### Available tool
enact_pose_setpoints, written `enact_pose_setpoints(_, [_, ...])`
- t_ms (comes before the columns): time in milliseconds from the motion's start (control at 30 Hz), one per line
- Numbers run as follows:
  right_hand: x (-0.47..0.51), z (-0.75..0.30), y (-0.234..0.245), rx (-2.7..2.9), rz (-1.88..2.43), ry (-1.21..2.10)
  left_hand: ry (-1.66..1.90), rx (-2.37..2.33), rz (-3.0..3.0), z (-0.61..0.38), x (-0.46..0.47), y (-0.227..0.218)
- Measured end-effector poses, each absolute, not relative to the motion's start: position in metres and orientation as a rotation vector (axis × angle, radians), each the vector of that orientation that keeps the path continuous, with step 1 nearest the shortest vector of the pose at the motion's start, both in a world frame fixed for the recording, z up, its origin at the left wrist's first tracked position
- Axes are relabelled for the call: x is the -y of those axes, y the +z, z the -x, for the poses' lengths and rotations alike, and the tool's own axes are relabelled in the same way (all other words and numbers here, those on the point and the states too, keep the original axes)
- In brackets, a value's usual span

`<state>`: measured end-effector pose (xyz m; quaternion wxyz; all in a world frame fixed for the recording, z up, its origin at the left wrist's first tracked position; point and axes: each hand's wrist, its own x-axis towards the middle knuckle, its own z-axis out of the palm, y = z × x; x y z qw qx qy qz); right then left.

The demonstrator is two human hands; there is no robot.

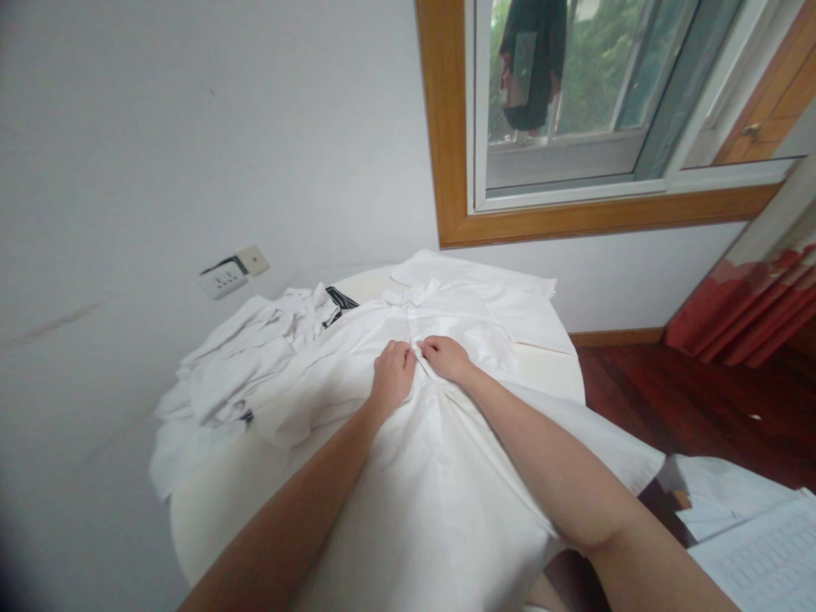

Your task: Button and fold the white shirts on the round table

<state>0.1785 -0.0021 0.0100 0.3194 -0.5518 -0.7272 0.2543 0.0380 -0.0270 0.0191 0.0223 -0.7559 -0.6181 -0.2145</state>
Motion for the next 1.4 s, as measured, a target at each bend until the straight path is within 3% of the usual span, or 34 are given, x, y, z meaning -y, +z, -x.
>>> enact_pose_setpoints(700, [0.008,-0.189,0.02,1.976,1.445,0.731,-1.037,1.874,2.356,-0.03,0.017,0.014])
enact_pose_setpoints(933, [0.015,-0.204,0.016,2.192,1.545,0.161,-0.674,1.88,2.422,-0.027,0.016,0.001])
enact_pose_setpoints(1100, [0.01,-0.204,-0.001,2.373,1.551,0.216,-0.576,1.852,2.444,-0.02,0.002,-0.003])
enact_pose_setpoints(1267, [-0.004,-0.222,0.015,2.534,1.37,0.464,-0.571,1.849,2.467,-0.014,-0.016,-0.003])
enact_pose_setpoints(1400, [0.0,-0.235,0.019,2.551,1.251,0.443,-0.602,1.894,2.42,-0.016,-0.029,-0.002])
